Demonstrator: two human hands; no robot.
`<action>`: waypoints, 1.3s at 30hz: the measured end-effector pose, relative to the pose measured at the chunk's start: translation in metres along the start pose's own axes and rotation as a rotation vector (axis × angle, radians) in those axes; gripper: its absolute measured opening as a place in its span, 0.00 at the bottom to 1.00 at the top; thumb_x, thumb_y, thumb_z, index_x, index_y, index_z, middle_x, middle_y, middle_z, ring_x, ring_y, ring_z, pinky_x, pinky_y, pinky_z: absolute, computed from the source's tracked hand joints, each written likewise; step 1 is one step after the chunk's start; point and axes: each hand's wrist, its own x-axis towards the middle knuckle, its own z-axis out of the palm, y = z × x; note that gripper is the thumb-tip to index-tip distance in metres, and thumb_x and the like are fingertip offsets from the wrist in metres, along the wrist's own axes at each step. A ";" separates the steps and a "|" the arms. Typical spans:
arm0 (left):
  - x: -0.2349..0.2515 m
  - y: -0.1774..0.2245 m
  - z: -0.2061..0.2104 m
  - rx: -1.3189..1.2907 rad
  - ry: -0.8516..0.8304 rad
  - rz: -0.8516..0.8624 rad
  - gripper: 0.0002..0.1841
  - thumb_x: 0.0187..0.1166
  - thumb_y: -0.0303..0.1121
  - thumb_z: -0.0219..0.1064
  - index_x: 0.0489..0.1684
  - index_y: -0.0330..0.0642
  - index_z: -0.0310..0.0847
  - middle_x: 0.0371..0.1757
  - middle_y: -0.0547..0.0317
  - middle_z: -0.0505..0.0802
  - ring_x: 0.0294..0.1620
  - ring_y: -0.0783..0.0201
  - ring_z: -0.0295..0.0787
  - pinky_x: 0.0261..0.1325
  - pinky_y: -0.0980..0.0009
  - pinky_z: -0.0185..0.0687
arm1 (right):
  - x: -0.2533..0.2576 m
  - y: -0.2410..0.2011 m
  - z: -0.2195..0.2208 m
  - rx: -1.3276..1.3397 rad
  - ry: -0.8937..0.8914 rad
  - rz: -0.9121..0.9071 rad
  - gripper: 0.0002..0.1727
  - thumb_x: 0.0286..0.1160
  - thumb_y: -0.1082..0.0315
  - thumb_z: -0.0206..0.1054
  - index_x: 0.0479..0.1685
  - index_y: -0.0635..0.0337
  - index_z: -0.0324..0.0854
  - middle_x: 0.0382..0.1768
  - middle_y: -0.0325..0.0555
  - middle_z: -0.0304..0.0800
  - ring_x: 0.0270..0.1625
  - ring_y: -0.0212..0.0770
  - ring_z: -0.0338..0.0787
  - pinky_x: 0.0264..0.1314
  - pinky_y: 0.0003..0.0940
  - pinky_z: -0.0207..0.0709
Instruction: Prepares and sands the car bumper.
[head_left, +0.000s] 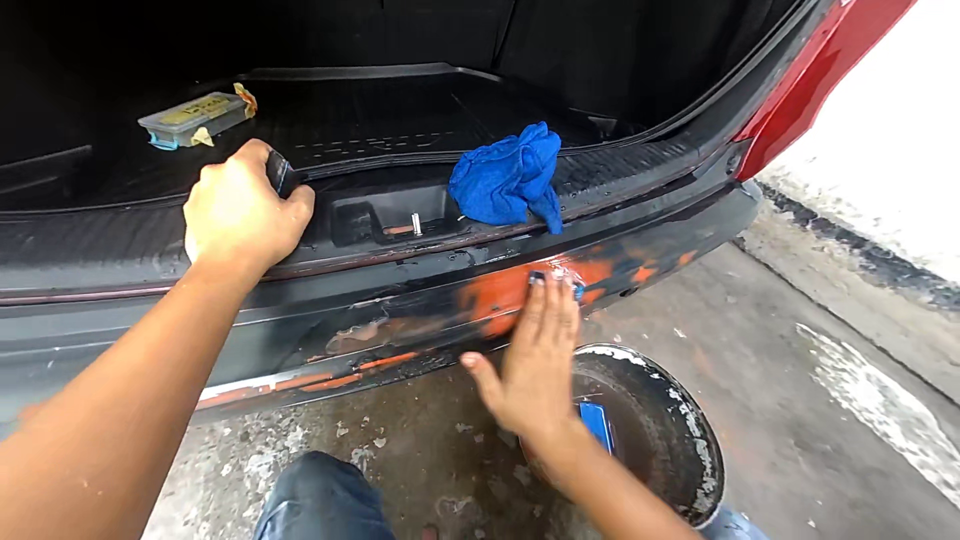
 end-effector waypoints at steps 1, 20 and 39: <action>-0.001 0.000 0.000 0.002 0.000 -0.001 0.19 0.71 0.48 0.64 0.49 0.42 0.78 0.36 0.32 0.87 0.40 0.26 0.86 0.32 0.29 0.72 | -0.002 -0.032 0.001 0.066 -0.017 -0.009 0.71 0.63 0.14 0.45 0.91 0.75 0.50 0.92 0.72 0.48 0.96 0.66 0.43 0.95 0.68 0.35; -0.003 0.003 -0.004 -0.005 0.005 -0.031 0.20 0.69 0.49 0.64 0.52 0.46 0.81 0.39 0.38 0.90 0.44 0.32 0.90 0.35 0.32 0.77 | 0.010 -0.064 -0.005 0.174 -0.199 -0.454 0.37 0.83 0.42 0.55 0.87 0.53 0.70 0.89 0.40 0.67 0.94 0.39 0.59 0.95 0.47 0.55; 0.002 0.002 0.000 0.012 -0.047 -0.035 0.18 0.69 0.49 0.65 0.52 0.54 0.81 0.37 0.51 0.91 0.42 0.45 0.92 0.34 0.41 0.80 | 0.000 -0.098 0.017 0.308 0.044 -0.259 0.21 0.75 0.63 0.58 0.60 0.57 0.92 0.67 0.47 0.92 0.78 0.47 0.84 0.83 0.53 0.72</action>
